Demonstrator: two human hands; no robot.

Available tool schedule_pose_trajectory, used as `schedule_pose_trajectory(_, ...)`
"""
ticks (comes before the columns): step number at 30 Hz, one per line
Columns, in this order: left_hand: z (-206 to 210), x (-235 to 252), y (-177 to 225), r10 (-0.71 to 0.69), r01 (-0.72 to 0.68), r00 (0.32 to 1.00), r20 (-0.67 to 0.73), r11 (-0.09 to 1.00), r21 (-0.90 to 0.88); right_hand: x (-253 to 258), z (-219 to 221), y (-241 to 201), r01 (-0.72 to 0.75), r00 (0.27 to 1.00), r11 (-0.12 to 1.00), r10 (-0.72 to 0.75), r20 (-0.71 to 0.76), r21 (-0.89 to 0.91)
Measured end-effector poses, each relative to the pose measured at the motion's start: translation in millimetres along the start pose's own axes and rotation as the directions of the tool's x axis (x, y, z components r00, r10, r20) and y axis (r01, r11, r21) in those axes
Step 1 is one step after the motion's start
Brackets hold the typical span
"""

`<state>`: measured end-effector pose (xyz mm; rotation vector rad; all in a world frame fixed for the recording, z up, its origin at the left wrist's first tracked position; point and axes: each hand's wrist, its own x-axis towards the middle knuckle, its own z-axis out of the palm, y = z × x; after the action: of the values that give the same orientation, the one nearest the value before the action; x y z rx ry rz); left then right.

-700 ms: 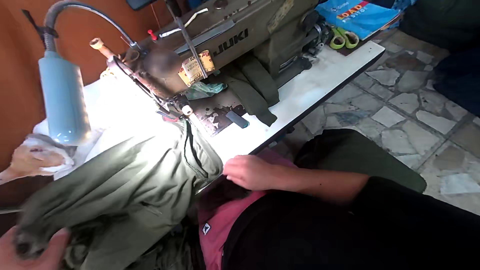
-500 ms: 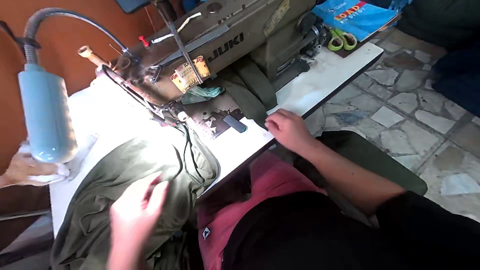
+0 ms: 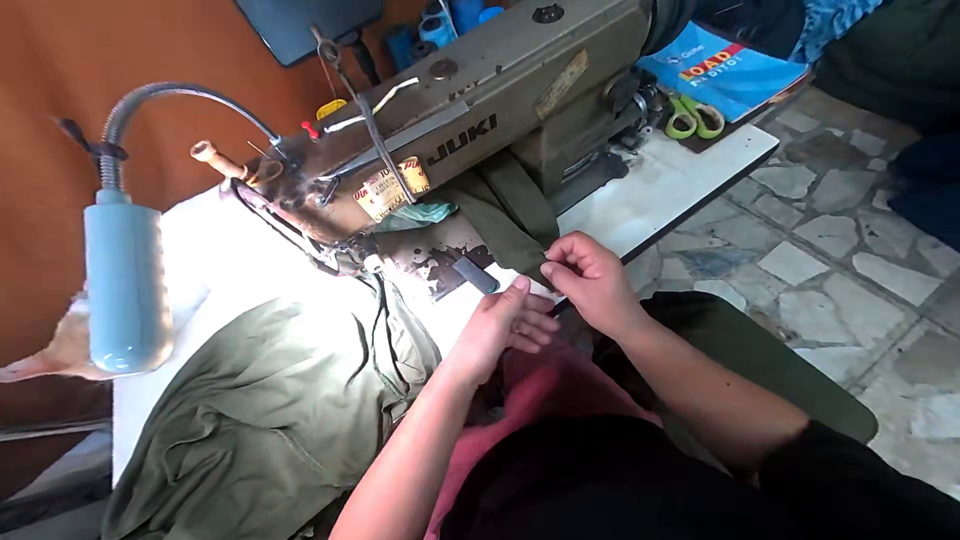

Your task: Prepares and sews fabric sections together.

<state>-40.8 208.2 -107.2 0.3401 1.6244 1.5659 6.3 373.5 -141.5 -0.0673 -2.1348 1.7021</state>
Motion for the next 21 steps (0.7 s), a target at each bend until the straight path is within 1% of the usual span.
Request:
schedule_pose_trajectory(1, 4.0, 5.4, -5.7, 0.01, -0.001, 0.999, 0.051, 0.984, -0.18, -3.0, 0.3, -8.3, 0.053, 0.999, 0.993, -0.053, -0.001, 0.11)
schedule_pose_trajectory(2, 6.0, 11.5, -9.5, 0.052, -0.024, 0.996, 0.067, 0.933, -0.359, -7.2, -0.4, -16.0, 0.113, 0.993, 0.978, -0.117, 0.015, 0.177)
schedule_pose_trajectory(3, 6.3, 17.3, -10.2, 0.1, -0.068, 0.994, 0.036, 0.855, -0.513, -12.9, -2.5, -22.2, 0.17, 0.981, 0.962, -0.185, 0.052, 0.212)
schedule_pose_trajectory(4, 4.0, 21.9, -8.0, 0.144, -0.123, 0.99, -0.015, 0.782, -0.612, -19.6, -5.6, -26.1, 0.223, 0.963, 0.948, -0.251, 0.102, 0.229)
schedule_pose_trajectory(6, -5.1, 22.3, 0.1, 0.199, -0.238, 0.97, -0.136, 0.696, -0.677, -37.4, -14.1, -25.3, 0.28, 0.911, 0.925, -0.34, 0.232, 0.257)
schedule_pose_trajectory(8, -15.9, 11.4, 2.4, 0.237, -0.35, 0.937, -0.258, 0.658, -0.666, -57.9, -23.5, -13.4, 0.267, 0.854, 0.913, -0.373, 0.364, 0.308)
schedule_pose_trajectory(9, -21.8, 3.5, 0.6, 0.26, -0.4, 0.916, -0.306, 0.653, -0.643, -68.2, -27.3, -5.6, 0.218, 0.839, 0.924, -0.341, 0.423, 0.314)
schedule_pose_trajectory(10, -27.6, -5.5, -3.2, 0.282, -0.442, 0.896, -0.344, 0.653, -0.615, -79.2, -29.7, 2.9, 0.137, 0.84, 0.945, -0.27, 0.47, 0.297)
schedule_pose_trajectory(11, -32.5, -15.1, -7.5, 0.304, -0.478, 0.875, -0.376, 0.668, -0.57, -90.4, -30.5, 11.2, 0.033, 0.844, 0.967, -0.162, 0.512, 0.252)
schedule_pose_trajectory(12, -35.4, -25.2, -11.9, 0.323, -0.508, 0.852, -0.412, 0.698, -0.504, -100.4, -30.0, 18.4, -0.081, 0.83, 0.98, -0.033, 0.556, 0.179)
schedule_pose_trajectory(13, -37.1, -34.7, -17.2, 0.348, -0.535, 0.826, -0.444, 0.731, -0.422, -107.2, -27.8, 23.4, -0.177, 0.796, 0.981, 0.097, 0.598, 0.076)
schedule_pose_trajectory(14, -37.7, -43.6, -22.7, 0.384, -0.552, 0.801, -0.46, 0.77, -0.32, -109.3, -24.0, 25.0, -0.24, 0.743, 0.97, 0.209, 0.636, -0.038)
schedule_pose_trajectory(15, -37.2, -51.5, -27.8, 0.431, -0.559, 0.784, -0.448, 0.803, -0.206, -107.0, -18.7, 24.0, -0.263, 0.702, 0.957, 0.276, 0.657, -0.122)
schedule_pose_trajectory(16, -35.7, -58.8, -32.3, 0.476, -0.551, 0.777, -0.412, 0.831, -0.08, -104.2, -11.4, 23.0, -0.225, 0.72, 0.965, 0.257, 0.645, -0.133)
schedule_pose_trajectory(17, -33.6, -65.5, -36.4, 0.523, -0.545, 0.777, -0.351, 0.837, 0.041, -99.4, -3.4, 21.6, -0.153, 0.764, 0.984, 0.173, 0.621, -0.087)
schedule_pose_trajectory(18, -30.8, -71.1, -39.5, 0.568, -0.552, 0.775, -0.275, 0.822, 0.141, -91.2, 5.2, 19.3, -0.058, 0.805, 0.998, 0.055, 0.591, -0.013)
schedule_pose_trajectory(19, -27.1, -75.9, -41.4, 0.595, -0.558, 0.778, -0.203, 0.802, 0.211, -80.7, 15.1, 15.1, 0.041, 0.83, 0.998, -0.065, 0.554, 0.056)
schedule_pose_trajectory(20, -22.9, -80.3, -42.4, 0.605, -0.563, 0.783, -0.148, 0.789, 0.248, -70.7, 26.1, 8.8, 0.118, 0.839, 0.985, -0.165, 0.518, 0.123)
schedule_pose_trajectory(21, -20.0, -83.9, -43.9, 0.612, -0.571, 0.782, -0.115, 0.778, 0.261, -62.9, 36.6, 1.2, 0.169, 0.834, 0.967, -0.244, 0.495, 0.193)
